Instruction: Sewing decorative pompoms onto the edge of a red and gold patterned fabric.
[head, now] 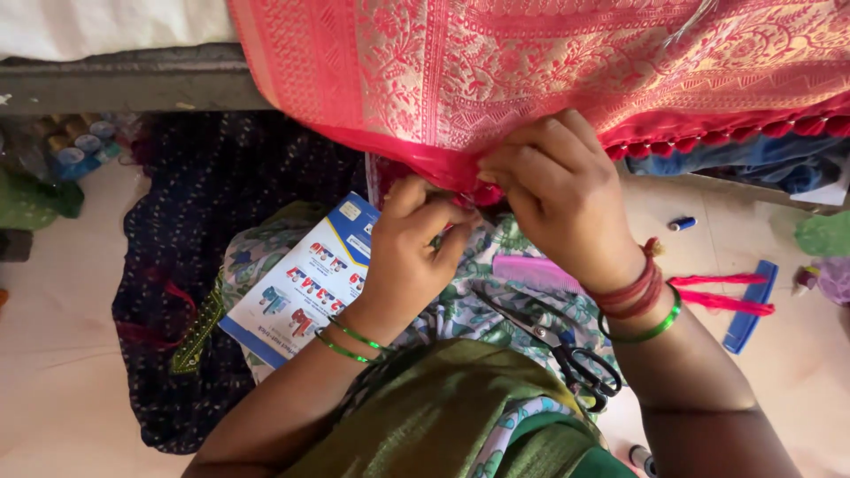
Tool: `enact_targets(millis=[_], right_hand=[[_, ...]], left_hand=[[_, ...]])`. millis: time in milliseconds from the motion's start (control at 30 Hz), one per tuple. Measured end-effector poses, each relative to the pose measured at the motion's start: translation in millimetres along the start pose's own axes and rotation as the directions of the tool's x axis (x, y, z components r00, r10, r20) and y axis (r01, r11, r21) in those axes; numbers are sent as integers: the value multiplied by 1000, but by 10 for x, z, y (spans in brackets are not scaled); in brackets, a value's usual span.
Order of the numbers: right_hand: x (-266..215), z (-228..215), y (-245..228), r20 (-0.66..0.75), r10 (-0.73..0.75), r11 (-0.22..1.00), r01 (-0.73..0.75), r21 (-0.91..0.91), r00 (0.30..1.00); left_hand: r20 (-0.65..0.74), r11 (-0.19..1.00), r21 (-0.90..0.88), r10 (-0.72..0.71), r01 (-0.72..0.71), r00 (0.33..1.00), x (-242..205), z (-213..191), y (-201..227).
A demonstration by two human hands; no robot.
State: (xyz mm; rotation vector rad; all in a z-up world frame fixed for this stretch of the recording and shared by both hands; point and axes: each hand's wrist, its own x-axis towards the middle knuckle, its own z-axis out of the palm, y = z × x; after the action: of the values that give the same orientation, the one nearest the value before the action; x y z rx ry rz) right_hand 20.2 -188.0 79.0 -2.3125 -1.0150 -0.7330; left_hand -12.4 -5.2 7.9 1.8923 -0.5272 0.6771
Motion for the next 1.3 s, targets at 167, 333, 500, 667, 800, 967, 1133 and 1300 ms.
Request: enact_targets(millis=[167,333,500,667,800,967,1133,1300], right_hand=[[31,68,-10,-45,-51,990,45,-133,998],[-101,90,34,-98,52,998,-55,-33,994],[-289,118,11,-30,311,941,-304,146,950],[-393,277,64,244,471,728,-530,435,848],[-344,266,3,238,480,701,-532,474,845],[-346,299,12,75,384,889,-390,238,920],[-314,314,-116,-1,355,916,-347,202,935],[-325,356,-96,-58,351,928,-338,158,935]], left_hand=[[48,996,-82,-43,46,998,-11,26,-30],[43,987,-112,-109,114,993,5,32,-47],[34,985,-141,-91,95,995,-19,65,-86],[53,996,-82,-32,36,998,-66,106,-129],[70,993,-111,-33,41,997,-99,46,-115],[165,848,357,355,-392,920,311,-304,128],[322,714,510,359,-481,876,316,-420,-55],[262,808,450,288,-381,921,175,-375,-178]])
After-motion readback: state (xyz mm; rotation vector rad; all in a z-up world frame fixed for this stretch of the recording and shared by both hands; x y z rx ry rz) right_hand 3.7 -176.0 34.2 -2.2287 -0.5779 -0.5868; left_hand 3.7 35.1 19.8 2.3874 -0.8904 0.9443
